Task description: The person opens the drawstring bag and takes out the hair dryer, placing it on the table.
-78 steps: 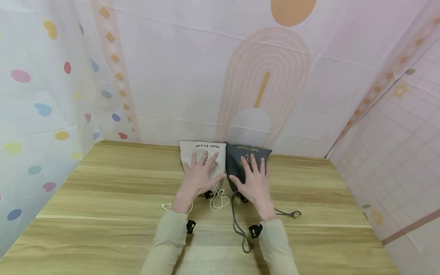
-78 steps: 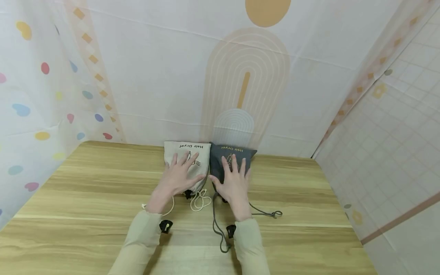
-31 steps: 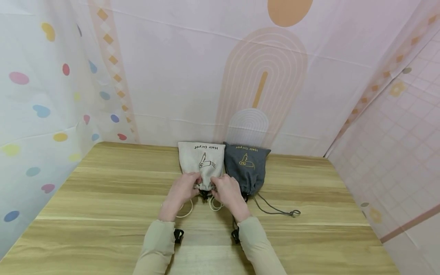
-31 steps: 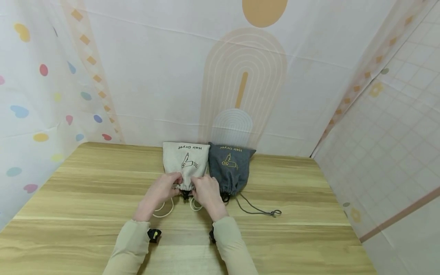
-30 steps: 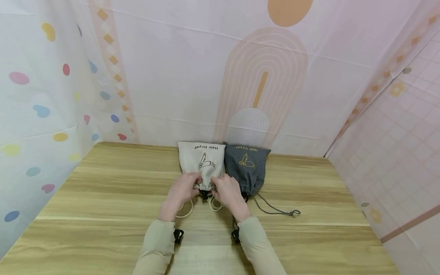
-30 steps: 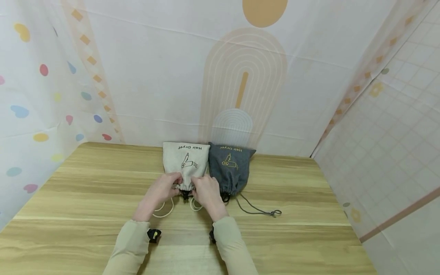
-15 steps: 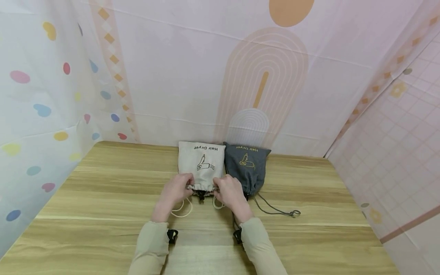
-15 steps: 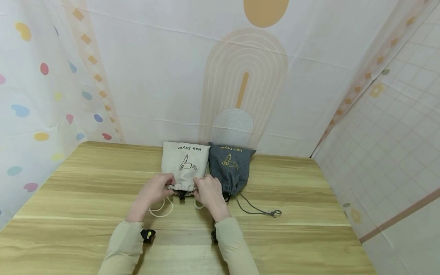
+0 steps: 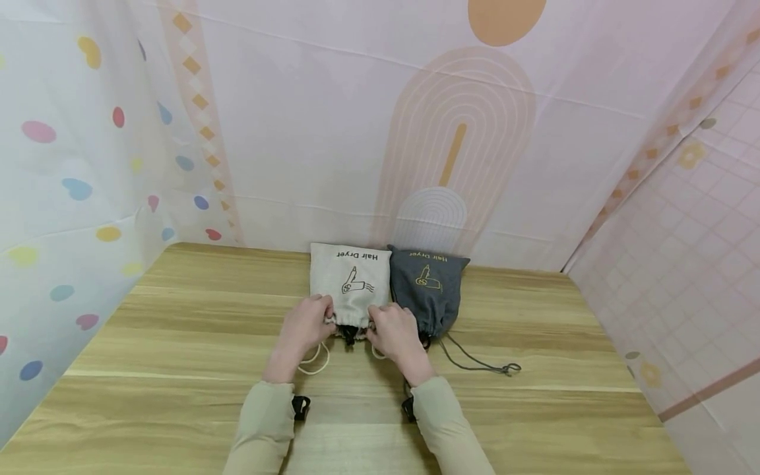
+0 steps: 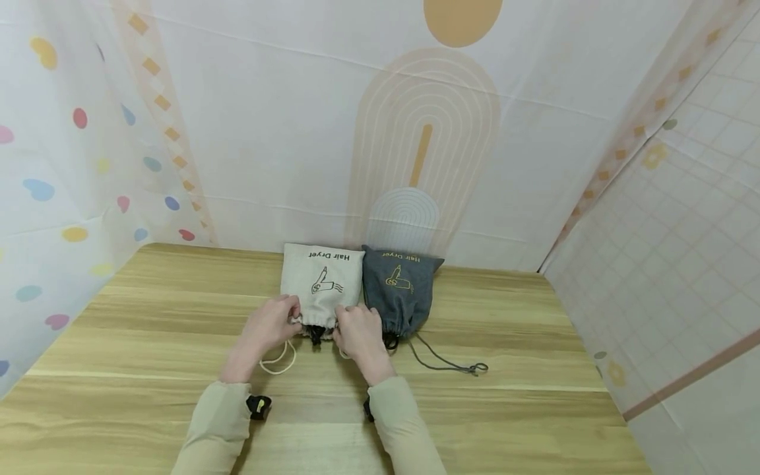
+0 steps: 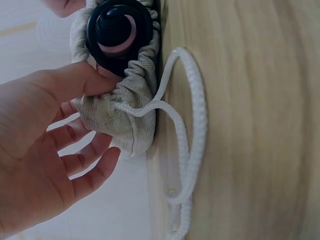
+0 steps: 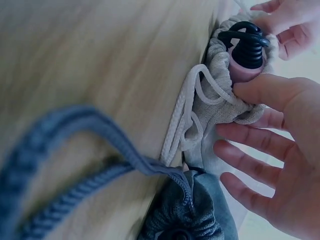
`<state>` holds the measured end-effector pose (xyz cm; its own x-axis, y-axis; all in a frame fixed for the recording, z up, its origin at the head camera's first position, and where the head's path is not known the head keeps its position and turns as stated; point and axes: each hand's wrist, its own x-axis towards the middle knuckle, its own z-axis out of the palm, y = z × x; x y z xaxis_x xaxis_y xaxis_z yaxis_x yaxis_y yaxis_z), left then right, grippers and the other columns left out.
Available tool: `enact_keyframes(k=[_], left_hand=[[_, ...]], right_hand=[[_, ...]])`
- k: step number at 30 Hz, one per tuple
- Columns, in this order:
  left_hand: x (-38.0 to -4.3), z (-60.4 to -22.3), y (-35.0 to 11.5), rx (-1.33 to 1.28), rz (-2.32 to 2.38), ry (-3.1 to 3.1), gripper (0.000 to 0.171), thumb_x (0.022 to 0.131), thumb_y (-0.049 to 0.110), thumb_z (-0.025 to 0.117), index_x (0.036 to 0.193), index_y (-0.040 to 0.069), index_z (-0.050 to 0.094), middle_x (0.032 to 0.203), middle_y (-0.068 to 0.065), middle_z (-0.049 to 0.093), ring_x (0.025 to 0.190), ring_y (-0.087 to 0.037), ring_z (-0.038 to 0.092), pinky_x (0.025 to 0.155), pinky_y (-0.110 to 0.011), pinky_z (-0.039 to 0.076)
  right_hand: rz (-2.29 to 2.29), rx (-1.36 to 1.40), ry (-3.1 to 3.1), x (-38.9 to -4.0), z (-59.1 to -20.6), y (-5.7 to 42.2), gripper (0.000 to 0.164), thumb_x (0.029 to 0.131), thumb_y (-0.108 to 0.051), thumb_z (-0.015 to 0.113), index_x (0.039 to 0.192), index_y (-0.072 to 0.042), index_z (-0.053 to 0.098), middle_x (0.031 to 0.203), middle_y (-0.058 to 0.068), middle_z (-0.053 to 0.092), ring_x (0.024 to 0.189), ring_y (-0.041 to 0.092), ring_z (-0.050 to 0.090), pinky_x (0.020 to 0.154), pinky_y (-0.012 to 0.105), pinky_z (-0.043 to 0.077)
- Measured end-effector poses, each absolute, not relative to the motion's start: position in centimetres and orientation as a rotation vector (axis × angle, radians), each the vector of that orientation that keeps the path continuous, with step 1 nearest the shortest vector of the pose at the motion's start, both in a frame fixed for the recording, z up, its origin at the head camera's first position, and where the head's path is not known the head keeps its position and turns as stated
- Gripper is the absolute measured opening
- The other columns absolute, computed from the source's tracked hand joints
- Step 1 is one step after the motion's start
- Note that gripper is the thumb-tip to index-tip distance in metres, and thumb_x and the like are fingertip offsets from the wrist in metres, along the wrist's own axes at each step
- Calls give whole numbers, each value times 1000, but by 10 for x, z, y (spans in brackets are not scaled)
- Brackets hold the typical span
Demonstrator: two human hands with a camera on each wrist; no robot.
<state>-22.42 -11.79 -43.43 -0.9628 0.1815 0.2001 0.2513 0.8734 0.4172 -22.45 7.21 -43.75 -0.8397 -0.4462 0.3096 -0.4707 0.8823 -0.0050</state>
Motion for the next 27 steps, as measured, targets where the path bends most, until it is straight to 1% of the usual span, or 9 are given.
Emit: enact_keyframes(k=[5, 8, 10, 12, 16, 19, 23, 27], left_hand=[[-224, -437, -123, -340, -697, -2891, 24, 68, 3, 74, 73, 11, 51, 73, -2, 52, 65, -17, 47, 54, -28, 37], [-224, -436, -128, -346, -725, -2902, 22, 68, 2, 72, 73, 10, 53, 74, -3, 54, 65, -16, 48, 55, -27, 38], [-224, -435, -132, -349, -743, -2908, 21, 69, 0, 71, 74, 10, 53, 73, -4, 56, 65, -17, 49, 56, -27, 38], [-224, -434, -135, -348, -762, -2913, 20, 69, -1, 69, 75, 9, 54, 72, -3, 56, 65, -16, 48, 55, -26, 37], [-223, -433, -141, -358, -819, -2915, 18, 71, -4, 65, 77, 8, 53, 69, -3, 51, 62, -16, 43, 55, -26, 33], [-223, -432, -146, -370, -851, -2905, 18, 72, -6, 63, 78, 7, 54, 69, -3, 50, 62, -16, 42, 56, -27, 33], [-222, -432, -150, -392, -858, -2889, 18, 72, -9, 61, 78, 7, 55, 70, -4, 54, 64, -16, 43, 59, -28, 35], [-222, -430, -153, -415, -867, -2873, 20, 70, -11, 62, 78, 7, 57, 71, -5, 57, 65, -17, 46, 60, -29, 38]], right_hand=[[118, 689, -2739, -226, -437, 74, 25, 78, -18, 69, 68, -18, 47, 60, -4, 52, 62, 17, 54, 52, 28, 33], [125, 683, -2732, -225, -437, 78, 23, 77, -16, 69, 69, -17, 47, 62, -3, 56, 62, 19, 56, 52, 30, 37], [138, 678, -2721, -225, -438, 80, 24, 77, -15, 69, 68, -16, 46, 61, -2, 56, 60, 20, 55, 51, 30, 36], [157, 677, -2714, -225, -438, 83, 26, 77, -14, 69, 67, -16, 45, 60, -2, 54, 58, 20, 52, 51, 29, 34], [185, 678, -2697, -226, -438, 86, 26, 74, -11, 69, 68, -16, 45, 59, -4, 51, 56, 18, 49, 50, 28, 32], [200, 673, -2704, -226, -437, 88, 22, 73, -10, 69, 70, -17, 49, 63, -4, 55, 58, 18, 51, 50, 28, 35], [224, 655, -2737, -225, -436, 90, 18, 74, -10, 70, 75, -18, 54, 70, -3, 61, 62, 19, 56, 49, 30, 40], [243, 654, -2781, -224, -434, 92, 12, 77, -9, 67, 79, -16, 58, 76, -2, 64, 66, 19, 58, 51, 30, 43]])
